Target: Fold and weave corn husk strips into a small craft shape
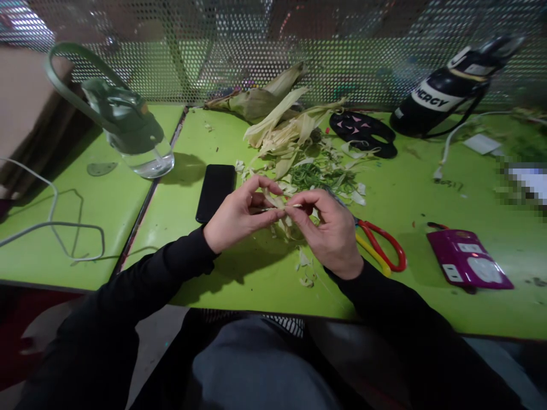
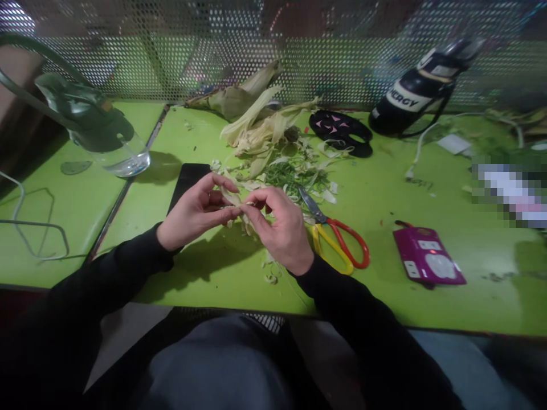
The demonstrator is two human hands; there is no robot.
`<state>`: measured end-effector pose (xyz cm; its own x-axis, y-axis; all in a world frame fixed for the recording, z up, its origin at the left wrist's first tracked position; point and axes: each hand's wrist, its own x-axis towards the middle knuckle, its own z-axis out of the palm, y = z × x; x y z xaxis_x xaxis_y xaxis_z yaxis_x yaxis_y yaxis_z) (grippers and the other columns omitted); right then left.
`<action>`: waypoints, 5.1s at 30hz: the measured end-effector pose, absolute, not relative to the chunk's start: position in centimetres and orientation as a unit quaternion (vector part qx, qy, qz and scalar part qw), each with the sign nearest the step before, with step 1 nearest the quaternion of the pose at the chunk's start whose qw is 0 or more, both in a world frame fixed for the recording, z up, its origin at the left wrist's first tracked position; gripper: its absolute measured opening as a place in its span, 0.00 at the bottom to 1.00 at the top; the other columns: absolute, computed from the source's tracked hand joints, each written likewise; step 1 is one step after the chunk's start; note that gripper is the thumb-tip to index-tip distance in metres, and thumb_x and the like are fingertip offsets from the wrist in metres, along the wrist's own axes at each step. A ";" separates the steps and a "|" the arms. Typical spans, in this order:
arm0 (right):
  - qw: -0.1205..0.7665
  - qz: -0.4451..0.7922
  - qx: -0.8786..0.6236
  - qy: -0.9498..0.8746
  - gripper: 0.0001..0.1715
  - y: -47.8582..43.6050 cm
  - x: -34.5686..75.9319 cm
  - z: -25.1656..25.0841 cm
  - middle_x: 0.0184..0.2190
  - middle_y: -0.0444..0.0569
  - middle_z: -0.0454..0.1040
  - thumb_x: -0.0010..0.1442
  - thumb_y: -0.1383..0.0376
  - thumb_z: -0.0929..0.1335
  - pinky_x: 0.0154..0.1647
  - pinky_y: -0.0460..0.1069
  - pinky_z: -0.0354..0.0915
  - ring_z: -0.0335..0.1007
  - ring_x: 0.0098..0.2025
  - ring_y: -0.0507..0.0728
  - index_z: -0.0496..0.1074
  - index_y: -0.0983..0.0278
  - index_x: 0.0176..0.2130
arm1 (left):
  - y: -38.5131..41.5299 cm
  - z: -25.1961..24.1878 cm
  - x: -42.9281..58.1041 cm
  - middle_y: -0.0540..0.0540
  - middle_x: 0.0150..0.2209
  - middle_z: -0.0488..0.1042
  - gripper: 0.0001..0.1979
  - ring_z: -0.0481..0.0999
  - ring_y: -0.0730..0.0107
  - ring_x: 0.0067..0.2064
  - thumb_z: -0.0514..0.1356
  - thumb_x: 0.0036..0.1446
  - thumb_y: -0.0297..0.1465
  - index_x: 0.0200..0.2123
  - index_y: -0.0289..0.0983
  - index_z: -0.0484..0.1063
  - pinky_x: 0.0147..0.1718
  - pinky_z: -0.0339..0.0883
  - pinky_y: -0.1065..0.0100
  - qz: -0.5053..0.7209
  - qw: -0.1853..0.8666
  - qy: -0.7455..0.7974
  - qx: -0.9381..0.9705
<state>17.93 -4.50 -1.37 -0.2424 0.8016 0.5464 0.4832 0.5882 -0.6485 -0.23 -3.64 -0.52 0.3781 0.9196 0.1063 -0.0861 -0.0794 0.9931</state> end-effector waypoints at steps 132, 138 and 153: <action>0.213 0.389 -0.360 -0.821 0.11 -2.8 20.1 0.8 0.34 0.47 0.74 0.63 0.57 0.67 0.35 0.49 0.63 0.69 0.34 0.53 0.72 0.63 0.37 | -3.2 -0.8 -0.7 0.50 0.25 0.76 0.10 0.74 0.81 0.27 0.68 0.52 0.31 0.28 0.32 0.71 0.29 0.65 0.77 0.194 0.791 0.394 0.427; 0.226 0.232 -0.358 -0.876 0.07 -3.0 19.7 0.2 0.34 0.49 0.72 0.65 0.62 0.63 0.37 0.52 0.64 0.68 0.36 0.56 0.67 0.62 0.36 | -3.3 -0.5 -0.3 0.52 0.24 0.74 0.07 0.71 0.81 0.25 0.66 0.53 0.28 0.31 0.32 0.72 0.25 0.60 0.77 0.237 0.750 0.400 0.470; 0.246 -0.148 -0.294 -0.912 0.11 -3.2 20.3 -0.3 0.54 0.47 0.74 0.63 0.63 0.67 0.49 0.58 0.64 0.67 0.53 0.62 0.74 0.52 0.46 | -3.6 -1.1 0.1 0.51 0.25 0.72 0.05 0.68 0.81 0.25 0.64 0.53 0.26 0.32 0.31 0.71 0.26 0.60 0.75 0.339 0.642 0.440 0.528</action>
